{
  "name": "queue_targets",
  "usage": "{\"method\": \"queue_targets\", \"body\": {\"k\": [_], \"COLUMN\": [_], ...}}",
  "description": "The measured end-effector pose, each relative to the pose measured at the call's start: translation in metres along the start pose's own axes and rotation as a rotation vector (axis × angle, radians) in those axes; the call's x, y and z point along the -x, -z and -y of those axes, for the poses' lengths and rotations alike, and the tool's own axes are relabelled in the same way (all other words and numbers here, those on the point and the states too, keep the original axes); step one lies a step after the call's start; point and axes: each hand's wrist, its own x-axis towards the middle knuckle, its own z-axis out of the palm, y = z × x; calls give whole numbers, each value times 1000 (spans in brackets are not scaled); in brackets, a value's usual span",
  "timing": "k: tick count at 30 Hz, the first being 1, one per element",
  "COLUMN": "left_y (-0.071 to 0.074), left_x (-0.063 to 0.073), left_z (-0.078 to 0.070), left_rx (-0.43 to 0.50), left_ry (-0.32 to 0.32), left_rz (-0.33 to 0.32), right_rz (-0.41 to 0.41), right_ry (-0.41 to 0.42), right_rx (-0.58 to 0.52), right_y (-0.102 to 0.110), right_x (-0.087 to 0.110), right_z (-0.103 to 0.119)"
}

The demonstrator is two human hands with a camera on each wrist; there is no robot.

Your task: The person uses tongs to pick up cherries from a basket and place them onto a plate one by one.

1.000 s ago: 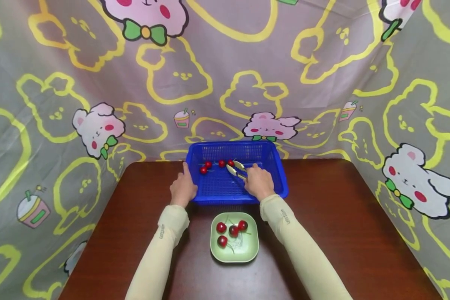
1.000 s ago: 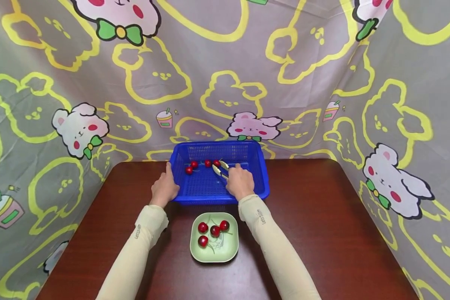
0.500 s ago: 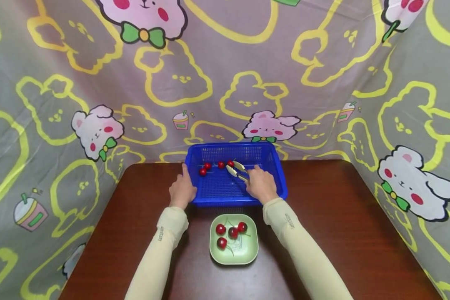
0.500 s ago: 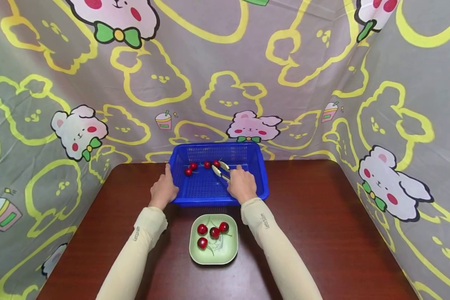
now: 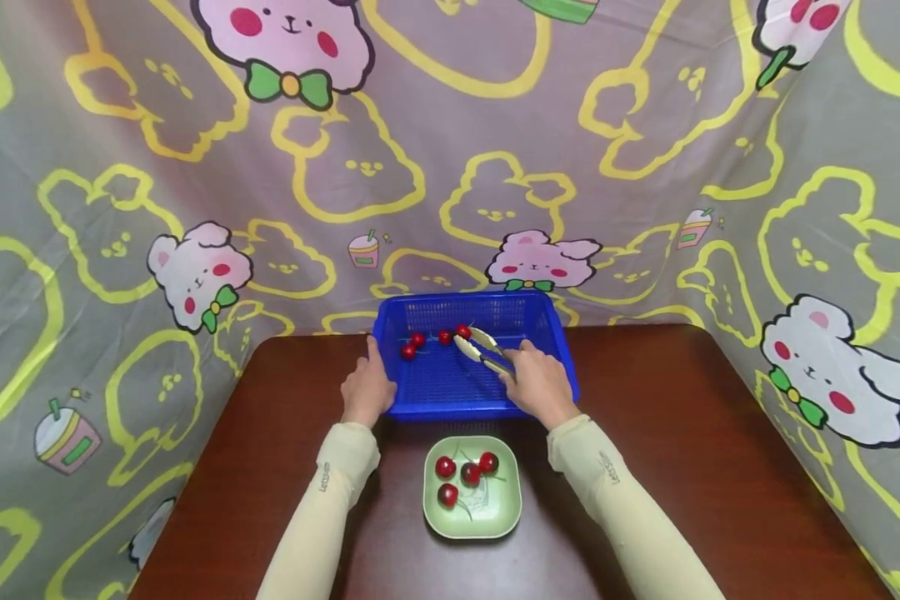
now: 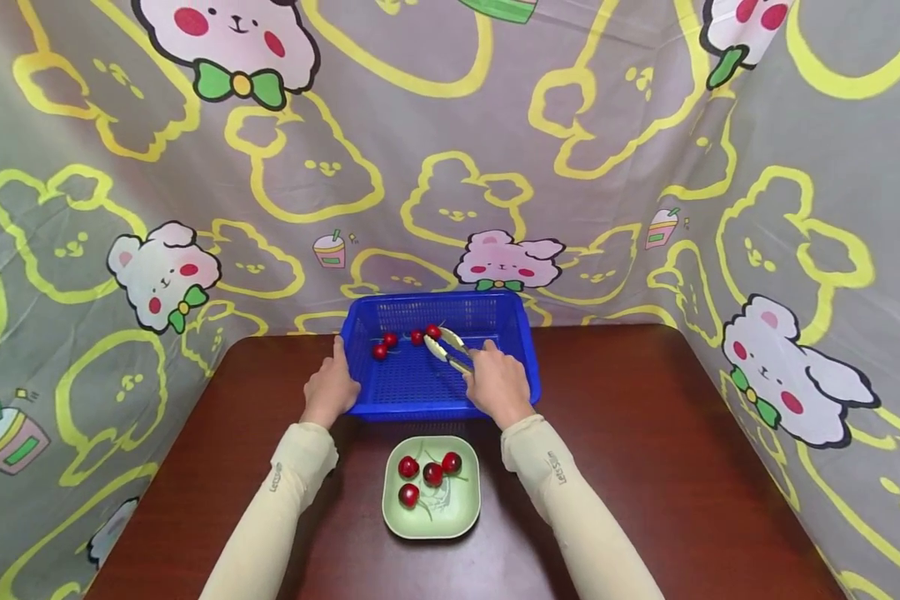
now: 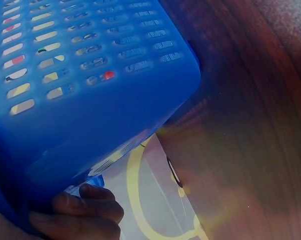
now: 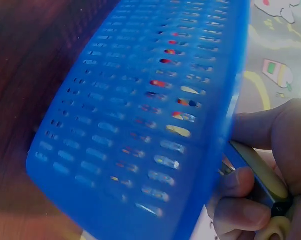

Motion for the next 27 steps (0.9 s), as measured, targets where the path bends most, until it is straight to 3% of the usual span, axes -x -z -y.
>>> {"method": "queue_targets", "body": {"k": [15, 24, 27], "left_y": [3, -2, -1], "left_x": [-3, -6, -6], "left_z": [1, 2, 1], "left_rx": [8, -1, 3], "left_ry": [-10, -13, -8], "left_rz": [-7, 12, 12], "right_rz": [-113, -134, -106], "right_ry": [164, 255, 286], "right_rx": [-12, -53, -61], "right_y": [45, 81, 88], "right_x": [73, 141, 159], "right_z": [0, -3, -5]}}
